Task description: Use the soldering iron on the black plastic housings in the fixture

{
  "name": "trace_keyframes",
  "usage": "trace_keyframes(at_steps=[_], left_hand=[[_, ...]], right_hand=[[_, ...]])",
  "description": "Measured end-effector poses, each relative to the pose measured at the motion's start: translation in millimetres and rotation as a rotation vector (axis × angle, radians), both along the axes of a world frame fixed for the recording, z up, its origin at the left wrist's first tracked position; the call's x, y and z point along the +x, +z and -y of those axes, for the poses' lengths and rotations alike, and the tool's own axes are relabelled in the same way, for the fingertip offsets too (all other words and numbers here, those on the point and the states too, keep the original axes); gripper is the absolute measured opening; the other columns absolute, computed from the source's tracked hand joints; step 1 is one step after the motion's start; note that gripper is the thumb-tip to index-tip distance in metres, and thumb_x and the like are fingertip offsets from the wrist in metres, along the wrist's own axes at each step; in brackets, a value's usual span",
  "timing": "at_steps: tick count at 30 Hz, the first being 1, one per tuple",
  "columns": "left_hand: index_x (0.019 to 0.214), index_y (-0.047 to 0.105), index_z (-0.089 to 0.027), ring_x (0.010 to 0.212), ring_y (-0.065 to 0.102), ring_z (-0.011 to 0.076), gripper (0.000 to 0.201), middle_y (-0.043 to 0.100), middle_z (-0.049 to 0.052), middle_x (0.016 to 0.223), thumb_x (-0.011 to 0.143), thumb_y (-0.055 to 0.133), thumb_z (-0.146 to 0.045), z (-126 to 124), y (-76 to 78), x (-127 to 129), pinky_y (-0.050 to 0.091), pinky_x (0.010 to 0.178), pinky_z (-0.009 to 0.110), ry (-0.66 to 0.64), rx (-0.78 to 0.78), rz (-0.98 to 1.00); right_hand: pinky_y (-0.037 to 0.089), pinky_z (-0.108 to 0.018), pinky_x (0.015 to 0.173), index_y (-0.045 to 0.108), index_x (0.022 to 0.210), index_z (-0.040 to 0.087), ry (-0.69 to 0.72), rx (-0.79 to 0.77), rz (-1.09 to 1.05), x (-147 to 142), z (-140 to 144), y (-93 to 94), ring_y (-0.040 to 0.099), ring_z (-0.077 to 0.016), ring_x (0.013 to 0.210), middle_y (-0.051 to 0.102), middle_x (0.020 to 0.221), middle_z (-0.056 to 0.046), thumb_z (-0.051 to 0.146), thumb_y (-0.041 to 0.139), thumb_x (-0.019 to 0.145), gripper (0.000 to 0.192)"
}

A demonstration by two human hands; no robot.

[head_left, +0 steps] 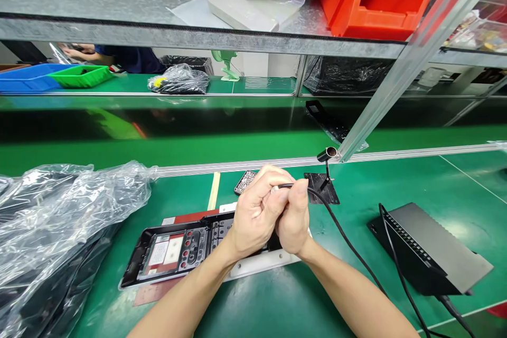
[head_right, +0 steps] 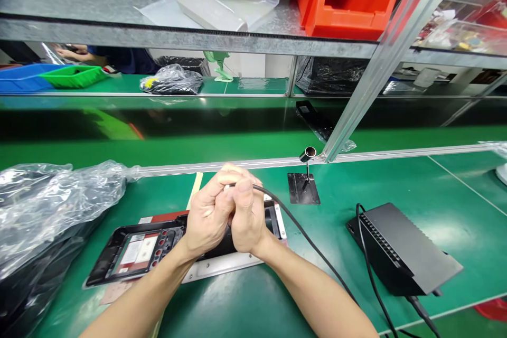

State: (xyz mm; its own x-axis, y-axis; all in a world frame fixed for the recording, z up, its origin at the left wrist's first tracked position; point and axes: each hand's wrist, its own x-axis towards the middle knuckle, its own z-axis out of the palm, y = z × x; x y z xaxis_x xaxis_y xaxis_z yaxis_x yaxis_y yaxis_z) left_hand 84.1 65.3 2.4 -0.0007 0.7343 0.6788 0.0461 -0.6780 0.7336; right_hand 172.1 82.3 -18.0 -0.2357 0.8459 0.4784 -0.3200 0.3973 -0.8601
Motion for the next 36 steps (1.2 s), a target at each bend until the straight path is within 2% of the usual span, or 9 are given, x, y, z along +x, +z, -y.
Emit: trace_keyframes(at_steps=[6, 9, 12, 17, 22, 26, 36], left_hand=[[0.104, 0.069, -0.018, 0.092, 0.061, 0.02, 0.024, 0.063, 0.009, 0.098, 0.103, 0.052, -0.036, 1.3, -2.3, -2.6, 0.05, 0.08, 0.036, 0.041, 0.022, 0.012], [0.104, 0.069, -0.018, 0.096, 0.061, 0.0217, 0.024, 0.065, 0.01, 0.102, 0.103, 0.052, -0.036, 2.8, -4.0, -4.1, 0.05, 0.081, 0.037, 0.045, 0.016, 0.019], [0.105, 0.069, -0.018, 0.098, 0.062, 0.0228, 0.025, 0.066, 0.011, 0.103, 0.103, 0.052, -0.037, 3.4, -4.9, -4.1, 0.05, 0.082, 0.038, 0.044, 0.016, 0.019], [0.106, 0.069, -0.019, 0.097, 0.062, 0.0224, 0.025, 0.067, 0.01, 0.103, 0.104, 0.051, -0.036, 2.8, -5.5, -3.2, 0.05, 0.08, 0.038, 0.056, 0.037, 0.009], [0.106, 0.069, -0.019, 0.096, 0.063, 0.0219, 0.026, 0.067, 0.009, 0.102, 0.104, 0.05, -0.036, 2.8, -6.5, -3.2, 0.051, 0.08, 0.037, 0.074, 0.05, 0.009], [0.103, 0.068, -0.018, 0.096, 0.063, 0.022, 0.026, 0.066, 0.009, 0.101, 0.104, 0.049, -0.036, 2.8, -6.6, -3.0, 0.051, 0.08, 0.037, 0.079, 0.05, 0.011], [0.101, 0.067, -0.02, 0.094, 0.063, 0.0229, 0.026, 0.065, 0.009, 0.099, 0.103, 0.05, -0.039, 3.1, -9.6, -1.0, 0.052, 0.078, 0.037, 0.085, 0.023, 0.04]], right_hand=[[0.038, -0.033, 0.065, 0.039, 0.061, 0.021, -0.017, 0.126, 0.084, -1.8, 1.3, 14.8, 0.044, -0.0168, 0.071, 0.045, 0.074, -0.003, 0.06, 0.023, 0.103, 0.059], [0.039, -0.033, 0.065, 0.044, 0.064, 0.021, -0.028, 0.164, 0.131, -2.3, 2.2, 21.1, 0.045, -0.0168, 0.071, 0.046, 0.074, -0.003, 0.059, 0.021, 0.103, 0.059], [0.039, -0.033, 0.063, 0.046, 0.069, 0.021, -0.045, 0.161, 0.155, -2.5, 3.0, 22.3, 0.044, -0.0168, 0.069, 0.045, 0.075, -0.003, 0.061, 0.02, 0.102, 0.058], [0.04, -0.033, 0.061, 0.042, 0.066, 0.022, -0.083, 0.141, 0.166, -3.3, 3.8, 22.0, 0.044, -0.0168, 0.068, 0.044, 0.073, -0.003, 0.063, 0.022, 0.101, 0.058], [0.04, -0.034, 0.061, 0.045, 0.063, 0.022, -0.104, 0.138, 0.171, -2.8, 5.3, 22.2, 0.044, -0.0169, 0.065, 0.045, 0.067, -0.002, 0.063, 0.023, 0.101, 0.06], [0.039, -0.033, 0.057, 0.042, 0.06, 0.022, -0.09, 0.129, 0.182, -2.6, 5.5, 23.0, 0.04, -0.0157, 0.058, 0.042, 0.06, -0.001, 0.064, 0.023, 0.1, 0.061], [0.039, -0.035, 0.057, 0.038, 0.058, 0.024, -0.091, 0.118, 0.186, -4.2, 5.4, 27.6, 0.041, -0.017, 0.059, 0.038, 0.057, 0.0, 0.067, 0.022, 0.099, 0.061]])
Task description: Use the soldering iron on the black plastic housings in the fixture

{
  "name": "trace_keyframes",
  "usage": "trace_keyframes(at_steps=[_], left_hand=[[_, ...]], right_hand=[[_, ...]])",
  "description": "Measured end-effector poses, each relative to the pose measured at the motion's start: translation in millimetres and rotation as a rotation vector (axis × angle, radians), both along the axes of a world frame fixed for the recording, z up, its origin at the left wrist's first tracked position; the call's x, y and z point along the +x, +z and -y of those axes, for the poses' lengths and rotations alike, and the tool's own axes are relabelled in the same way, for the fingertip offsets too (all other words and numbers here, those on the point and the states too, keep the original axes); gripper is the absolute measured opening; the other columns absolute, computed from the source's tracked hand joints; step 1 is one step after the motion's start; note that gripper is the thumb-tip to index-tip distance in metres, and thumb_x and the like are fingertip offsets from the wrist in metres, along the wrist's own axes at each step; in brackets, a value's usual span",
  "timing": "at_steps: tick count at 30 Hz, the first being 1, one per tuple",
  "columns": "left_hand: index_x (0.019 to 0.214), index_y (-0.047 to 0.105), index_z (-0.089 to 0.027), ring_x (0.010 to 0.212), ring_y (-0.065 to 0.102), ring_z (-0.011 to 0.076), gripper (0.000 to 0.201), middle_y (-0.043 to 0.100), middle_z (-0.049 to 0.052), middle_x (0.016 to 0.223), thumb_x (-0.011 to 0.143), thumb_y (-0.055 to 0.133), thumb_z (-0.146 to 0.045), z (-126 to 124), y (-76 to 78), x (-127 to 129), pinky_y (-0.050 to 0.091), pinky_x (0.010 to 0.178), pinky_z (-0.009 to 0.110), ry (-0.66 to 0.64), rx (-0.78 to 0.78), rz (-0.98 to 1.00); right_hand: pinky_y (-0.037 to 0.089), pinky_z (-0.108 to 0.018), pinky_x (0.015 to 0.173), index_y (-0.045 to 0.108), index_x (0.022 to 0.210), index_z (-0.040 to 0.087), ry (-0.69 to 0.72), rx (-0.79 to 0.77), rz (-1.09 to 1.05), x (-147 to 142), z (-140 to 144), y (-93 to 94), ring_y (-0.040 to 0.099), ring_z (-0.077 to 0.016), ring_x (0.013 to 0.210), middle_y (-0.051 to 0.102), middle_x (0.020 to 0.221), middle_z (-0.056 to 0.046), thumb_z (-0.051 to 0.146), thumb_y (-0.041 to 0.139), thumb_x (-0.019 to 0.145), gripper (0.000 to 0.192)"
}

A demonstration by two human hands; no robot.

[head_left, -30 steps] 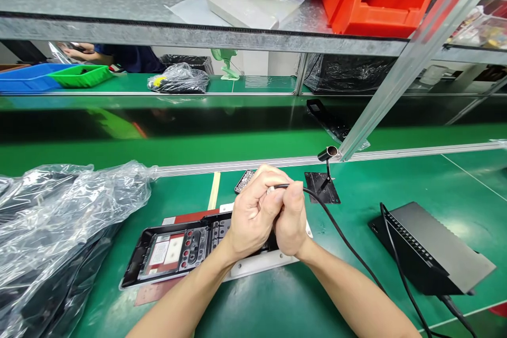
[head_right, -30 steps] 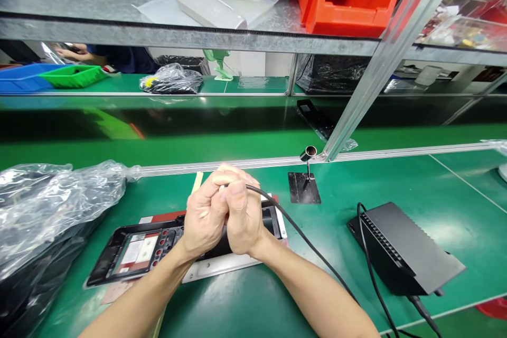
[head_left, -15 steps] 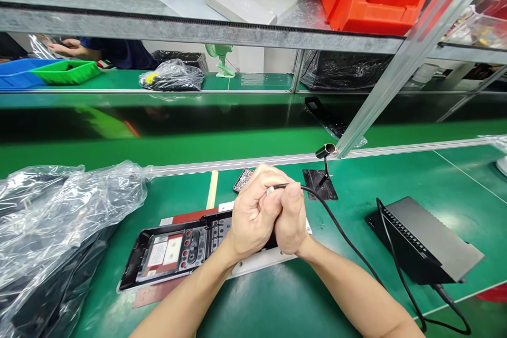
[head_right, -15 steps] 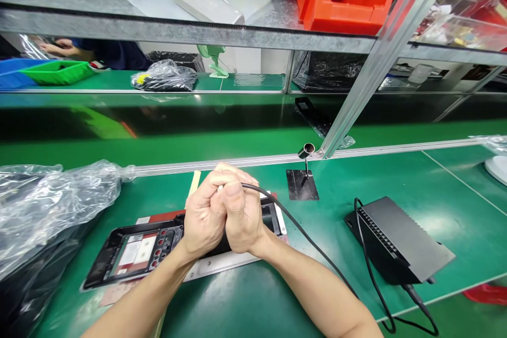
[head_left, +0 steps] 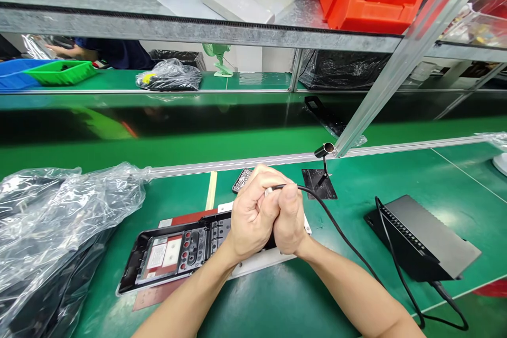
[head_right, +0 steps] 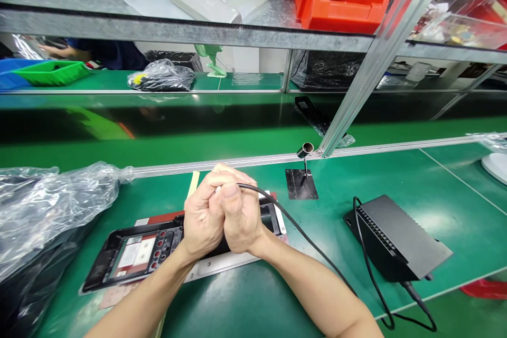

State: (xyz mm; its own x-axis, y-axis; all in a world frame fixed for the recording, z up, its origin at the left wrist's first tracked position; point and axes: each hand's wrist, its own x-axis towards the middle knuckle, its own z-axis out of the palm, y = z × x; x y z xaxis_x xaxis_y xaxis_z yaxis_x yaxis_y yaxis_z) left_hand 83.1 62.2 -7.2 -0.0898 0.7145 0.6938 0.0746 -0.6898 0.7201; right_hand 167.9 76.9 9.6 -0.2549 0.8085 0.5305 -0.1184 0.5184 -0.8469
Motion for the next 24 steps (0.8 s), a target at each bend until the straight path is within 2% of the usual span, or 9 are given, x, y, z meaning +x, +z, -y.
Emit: trace_keyframes(at_steps=[11, 18, 24], left_hand=[[0.1, 0.068, -0.02, 0.092, 0.064, 0.0218, 0.021, 0.065, 0.007, 0.095, 0.102, 0.052, -0.034, -1.1, 1.0, 0.2, 0.054, 0.079, 0.038, 0.006, 0.014, 0.012], [0.101, 0.067, -0.02, 0.093, 0.064, 0.0225, 0.023, 0.065, 0.007, 0.095, 0.102, 0.052, -0.037, -1.6, -0.5, -0.3, 0.055, 0.08, 0.039, 0.021, 0.018, -0.006], [0.102, 0.067, -0.021, 0.093, 0.063, 0.0225, 0.023, 0.065, 0.007, 0.096, 0.102, 0.052, -0.038, -1.1, -0.7, -1.0, 0.054, 0.081, 0.039, 0.017, 0.014, -0.006]], right_hand=[[0.039, -0.033, 0.058, 0.039, 0.063, 0.023, 0.045, -0.005, -0.017, -0.3, -0.9, 1.2, 0.044, -0.0171, 0.066, 0.044, 0.069, -0.003, 0.067, 0.025, 0.099, 0.058], [0.042, -0.036, 0.059, 0.036, 0.059, 0.024, 0.019, -0.023, 0.014, -1.5, -1.6, 3.3, 0.045, -0.0187, 0.065, 0.038, 0.061, -0.002, 0.071, 0.022, 0.096, 0.061], [0.043, -0.036, 0.059, 0.033, 0.059, 0.025, 0.022, 0.013, 0.019, -1.3, -2.6, 4.4, 0.044, -0.0187, 0.065, 0.038, 0.063, -0.002, 0.069, 0.021, 0.097, 0.06]])
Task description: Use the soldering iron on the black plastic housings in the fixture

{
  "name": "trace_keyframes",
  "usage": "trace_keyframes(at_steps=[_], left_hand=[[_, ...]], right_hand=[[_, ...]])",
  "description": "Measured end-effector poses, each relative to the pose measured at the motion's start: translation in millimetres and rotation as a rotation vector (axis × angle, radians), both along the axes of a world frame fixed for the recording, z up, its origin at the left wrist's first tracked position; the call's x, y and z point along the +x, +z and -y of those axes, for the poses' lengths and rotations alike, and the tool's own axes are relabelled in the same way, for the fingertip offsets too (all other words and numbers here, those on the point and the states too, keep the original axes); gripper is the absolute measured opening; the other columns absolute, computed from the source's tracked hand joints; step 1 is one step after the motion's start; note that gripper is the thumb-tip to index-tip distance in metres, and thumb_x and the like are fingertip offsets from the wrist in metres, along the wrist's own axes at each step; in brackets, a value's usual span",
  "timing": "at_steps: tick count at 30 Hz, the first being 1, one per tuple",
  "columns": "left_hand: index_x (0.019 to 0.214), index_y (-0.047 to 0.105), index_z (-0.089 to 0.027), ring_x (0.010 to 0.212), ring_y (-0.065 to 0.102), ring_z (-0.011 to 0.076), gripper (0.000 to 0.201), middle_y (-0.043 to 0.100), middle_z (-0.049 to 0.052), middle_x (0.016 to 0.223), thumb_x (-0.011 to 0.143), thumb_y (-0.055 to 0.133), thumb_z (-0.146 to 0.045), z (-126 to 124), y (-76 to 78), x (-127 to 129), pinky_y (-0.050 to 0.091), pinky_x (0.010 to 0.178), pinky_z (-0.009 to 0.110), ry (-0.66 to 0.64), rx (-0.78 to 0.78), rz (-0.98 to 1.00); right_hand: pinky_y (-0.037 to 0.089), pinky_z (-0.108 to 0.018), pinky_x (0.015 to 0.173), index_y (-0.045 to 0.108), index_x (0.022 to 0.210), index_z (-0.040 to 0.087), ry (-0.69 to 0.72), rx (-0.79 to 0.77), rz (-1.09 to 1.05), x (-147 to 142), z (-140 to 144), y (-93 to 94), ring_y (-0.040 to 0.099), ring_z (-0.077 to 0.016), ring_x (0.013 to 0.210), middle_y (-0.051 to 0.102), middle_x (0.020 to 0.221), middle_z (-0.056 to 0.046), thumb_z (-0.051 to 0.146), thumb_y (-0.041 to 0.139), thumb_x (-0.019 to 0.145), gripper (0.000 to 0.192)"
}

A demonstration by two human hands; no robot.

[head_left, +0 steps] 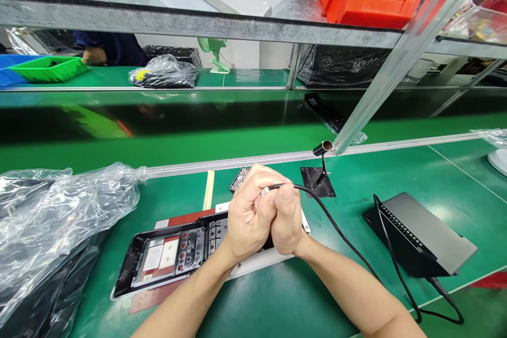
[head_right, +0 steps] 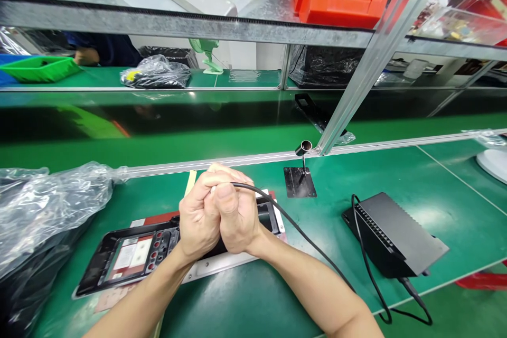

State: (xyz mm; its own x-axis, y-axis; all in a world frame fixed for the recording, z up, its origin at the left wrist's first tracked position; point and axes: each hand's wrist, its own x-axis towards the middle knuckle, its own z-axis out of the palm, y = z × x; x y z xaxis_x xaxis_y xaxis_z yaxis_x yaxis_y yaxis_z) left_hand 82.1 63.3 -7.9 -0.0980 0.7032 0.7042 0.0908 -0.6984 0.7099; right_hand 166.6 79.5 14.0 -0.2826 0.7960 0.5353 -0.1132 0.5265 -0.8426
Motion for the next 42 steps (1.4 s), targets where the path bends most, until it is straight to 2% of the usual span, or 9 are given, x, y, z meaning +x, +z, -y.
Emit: trace_keyframes(at_steps=[9, 23, 37, 42], left_hand=[[0.102, 0.068, -0.021, 0.09, 0.062, 0.0211, 0.023, 0.066, 0.007, 0.095, 0.102, 0.052, -0.038, 0.6, 0.7, -0.1, 0.053, 0.079, 0.038, 0.017, 0.011, -0.011], [0.1, 0.066, -0.021, 0.092, 0.064, 0.0223, 0.021, 0.067, 0.007, 0.095, 0.102, 0.053, -0.037, 0.3, -0.7, -0.4, 0.055, 0.081, 0.04, 0.014, -0.001, 0.008], [0.1, 0.067, -0.021, 0.091, 0.064, 0.0217, 0.022, 0.067, 0.007, 0.095, 0.102, 0.053, -0.037, 0.7, -1.6, 0.5, 0.055, 0.08, 0.039, 0.017, 0.009, 0.023], [0.101, 0.068, -0.021, 0.091, 0.064, 0.0215, 0.021, 0.067, 0.007, 0.096, 0.102, 0.053, -0.036, 0.9, -2.1, 0.2, 0.054, 0.081, 0.039, 0.006, 0.01, 0.018]], right_hand=[[0.045, -0.037, 0.059, 0.04, 0.06, 0.024, 0.005, -0.018, -0.007, 0.2, 1.5, -0.1, 0.048, -0.0202, 0.067, 0.043, 0.063, -0.004, 0.07, 0.023, 0.096, 0.061], [0.044, -0.036, 0.057, 0.035, 0.06, 0.025, -0.002, -0.03, 0.015, -0.5, 0.9, -1.2, 0.046, -0.0198, 0.066, 0.04, 0.062, -0.003, 0.073, 0.022, 0.095, 0.061], [0.046, -0.038, 0.06, 0.04, 0.059, 0.024, 0.0, -0.028, 0.003, 0.4, 2.4, -2.1, 0.048, -0.0204, 0.066, 0.044, 0.063, -0.004, 0.067, 0.025, 0.097, 0.059], [0.045, -0.037, 0.059, 0.039, 0.059, 0.024, 0.001, -0.017, 0.002, 0.5, 1.1, -2.0, 0.048, -0.0203, 0.065, 0.041, 0.06, -0.003, 0.069, 0.023, 0.096, 0.061]])
